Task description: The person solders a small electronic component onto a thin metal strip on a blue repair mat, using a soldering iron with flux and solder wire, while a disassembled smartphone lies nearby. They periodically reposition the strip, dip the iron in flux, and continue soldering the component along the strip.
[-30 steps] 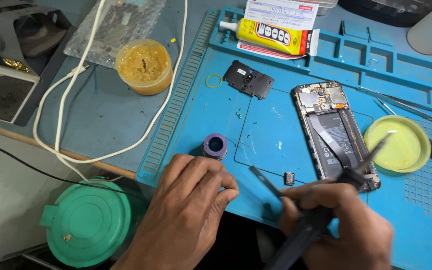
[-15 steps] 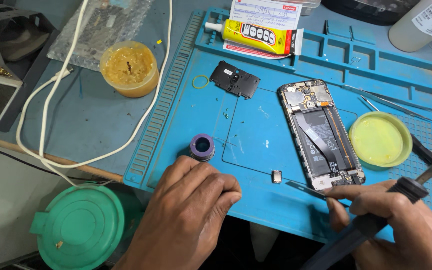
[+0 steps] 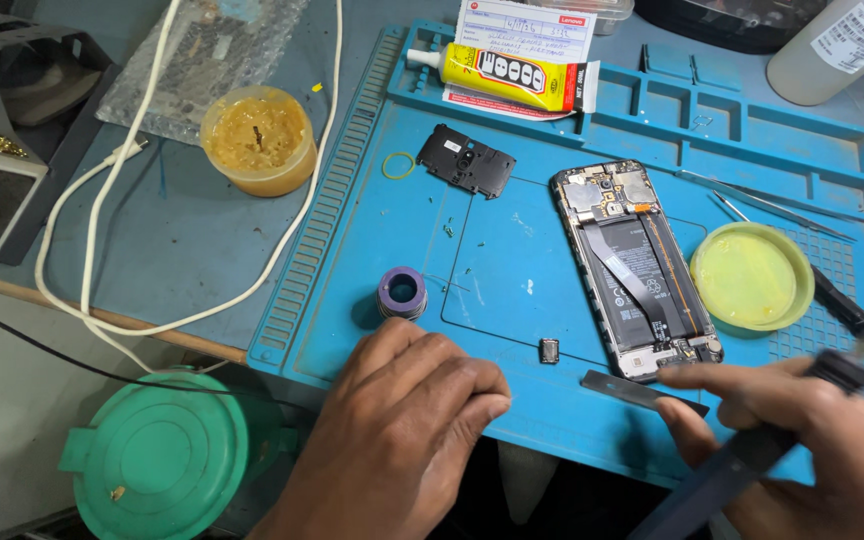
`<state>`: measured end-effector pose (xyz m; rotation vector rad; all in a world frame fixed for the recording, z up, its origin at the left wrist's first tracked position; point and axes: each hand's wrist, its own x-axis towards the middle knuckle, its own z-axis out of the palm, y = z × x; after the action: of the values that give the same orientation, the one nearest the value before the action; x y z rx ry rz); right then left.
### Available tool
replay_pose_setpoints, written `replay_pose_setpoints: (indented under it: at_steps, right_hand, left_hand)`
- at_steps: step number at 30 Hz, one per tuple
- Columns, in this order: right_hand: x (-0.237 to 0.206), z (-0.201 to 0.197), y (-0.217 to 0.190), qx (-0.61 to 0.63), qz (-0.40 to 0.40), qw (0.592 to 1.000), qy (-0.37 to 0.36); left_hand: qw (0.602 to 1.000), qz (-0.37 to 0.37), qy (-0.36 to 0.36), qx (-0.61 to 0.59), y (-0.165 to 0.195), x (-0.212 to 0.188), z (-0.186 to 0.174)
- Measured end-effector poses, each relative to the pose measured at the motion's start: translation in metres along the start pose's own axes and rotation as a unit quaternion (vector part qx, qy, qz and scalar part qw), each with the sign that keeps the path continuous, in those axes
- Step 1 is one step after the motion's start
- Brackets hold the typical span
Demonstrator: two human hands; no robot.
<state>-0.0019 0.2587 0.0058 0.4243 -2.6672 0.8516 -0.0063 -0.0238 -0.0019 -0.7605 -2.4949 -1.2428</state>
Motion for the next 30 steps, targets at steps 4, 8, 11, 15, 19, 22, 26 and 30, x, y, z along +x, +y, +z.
replay_pose_setpoints:
  at_steps: [4, 8, 11, 15, 19, 22, 26, 30]
  right_hand:
    - [0.003, 0.01, -0.029, 0.114, -0.02, 0.993, 0.028]
    - [0.006, 0.037, -0.042, 0.191, -0.051, 0.979, 0.055]
    - [0.005, 0.045, -0.043, 0.239, -0.046, 0.969, 0.049]
    - [0.005, 0.044, -0.046, 0.249, -0.046, 0.966, 0.057]
    - [0.005, 0.039, -0.046, 0.265, -0.012, 0.963, 0.053]
    - [0.005, 0.04, -0.045, 0.282, -0.017, 0.958, 0.045]
    - [0.005, 0.036, -0.042, 0.215, -0.014, 0.975, 0.055]
    - [0.01, 0.009, -0.023, 0.076, -0.013, 0.997, 0.008]
  left_hand:
    - [0.999, 0.018, -0.006, -0.031, 0.002, 0.002, 0.003]
    - [0.997, 0.003, -0.005, -0.071, 0.006, 0.004, 0.008]
    - [0.996, -0.01, -0.009, -0.089, 0.008, 0.004, 0.007]
    - [0.994, -0.028, -0.006, -0.105, 0.009, 0.004, 0.009]
    - [0.993, -0.029, 0.012, -0.113, 0.007, 0.002, 0.009]
    - [0.994, -0.008, -0.003, -0.109, 0.004, 0.001, 0.009]
    - [0.995, -0.033, 0.003, -0.094, 0.005, -0.002, 0.011]
    - [0.999, -0.007, 0.005, -0.038, 0.004, -0.003, 0.015]
